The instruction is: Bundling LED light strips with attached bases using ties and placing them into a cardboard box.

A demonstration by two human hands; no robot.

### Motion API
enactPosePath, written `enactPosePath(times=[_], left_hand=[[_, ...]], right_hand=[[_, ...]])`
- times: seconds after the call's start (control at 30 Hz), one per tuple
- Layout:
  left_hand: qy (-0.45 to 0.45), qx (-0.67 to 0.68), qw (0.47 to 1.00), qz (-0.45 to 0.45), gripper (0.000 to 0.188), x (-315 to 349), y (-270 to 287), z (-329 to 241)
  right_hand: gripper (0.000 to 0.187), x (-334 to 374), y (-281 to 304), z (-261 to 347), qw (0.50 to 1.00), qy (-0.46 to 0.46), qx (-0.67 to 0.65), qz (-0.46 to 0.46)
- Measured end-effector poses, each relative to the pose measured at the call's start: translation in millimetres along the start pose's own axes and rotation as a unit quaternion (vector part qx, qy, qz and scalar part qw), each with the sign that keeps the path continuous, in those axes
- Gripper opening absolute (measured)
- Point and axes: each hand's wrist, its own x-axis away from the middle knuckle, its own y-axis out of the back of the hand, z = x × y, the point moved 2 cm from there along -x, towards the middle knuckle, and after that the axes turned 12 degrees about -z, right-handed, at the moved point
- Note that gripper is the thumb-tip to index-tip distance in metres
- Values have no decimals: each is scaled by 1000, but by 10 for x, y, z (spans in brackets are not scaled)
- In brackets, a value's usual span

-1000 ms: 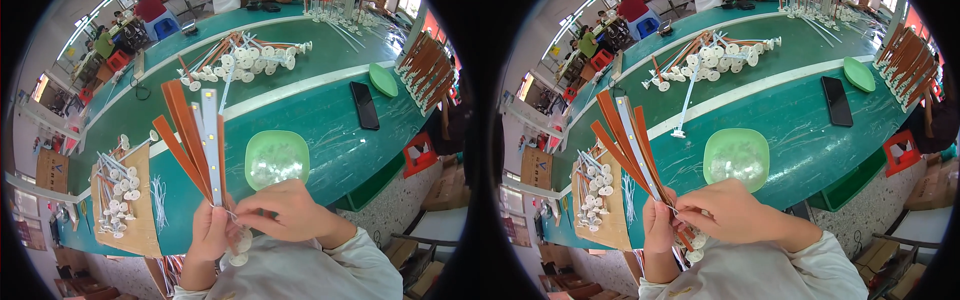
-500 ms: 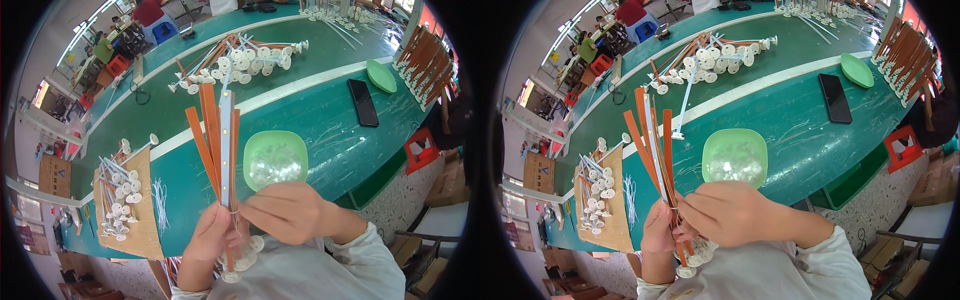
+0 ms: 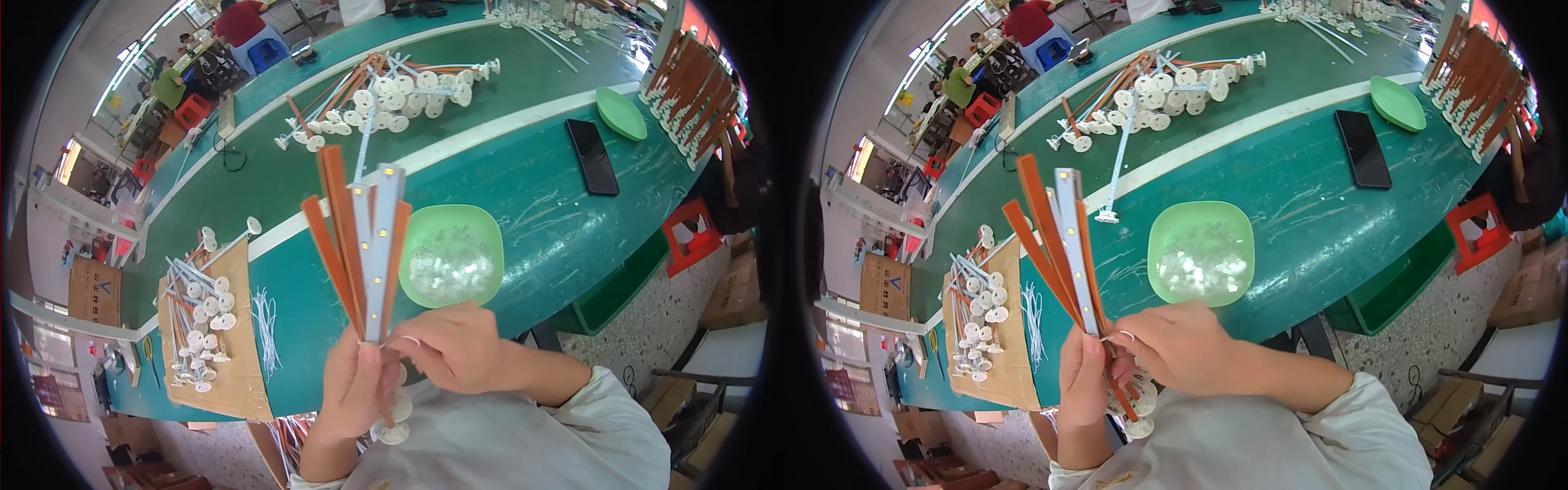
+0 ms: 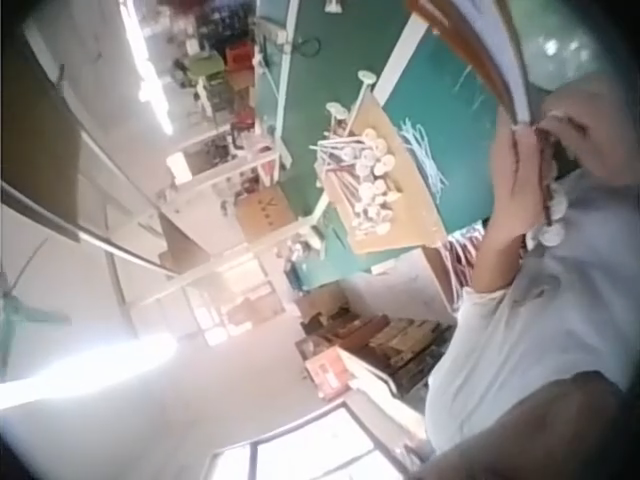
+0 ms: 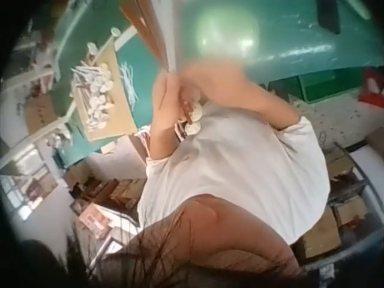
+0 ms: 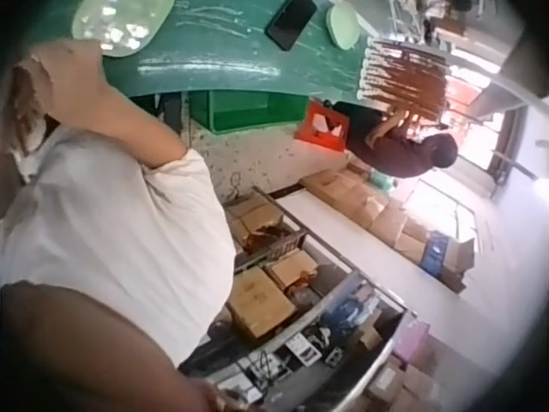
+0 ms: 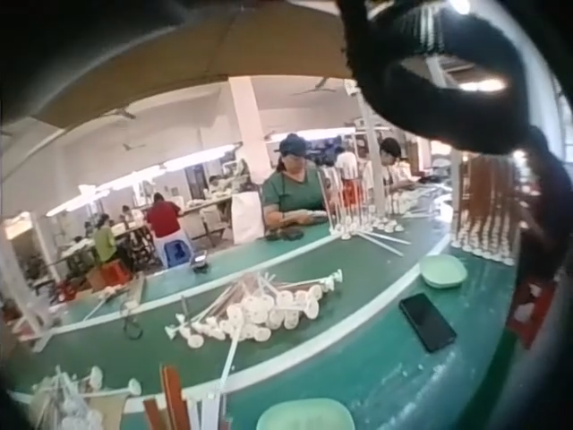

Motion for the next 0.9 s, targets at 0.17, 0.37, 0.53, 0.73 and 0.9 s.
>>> enactPosePath(times=[0.17,0.37,0.53,0.73,0.9], left_hand=[[-55,-1,985,-165,33,67,107,-54],[-39,15,989,-138,34,156,202,-34],[-13,22,996,-86,38,229,174,-23],[45,67,991,-102,35,174,197,29],[-4,62,994,-87,25,281,299,119]], right_hand=[[8,164,6,56,997,4,44,-62],[11,-18,-117,142,975,157,98,-126],[26,-97,-140,216,948,281,135,-61],[37,-59,-134,189,945,252,201,52],[20,2,-136,212,969,225,104,13]])
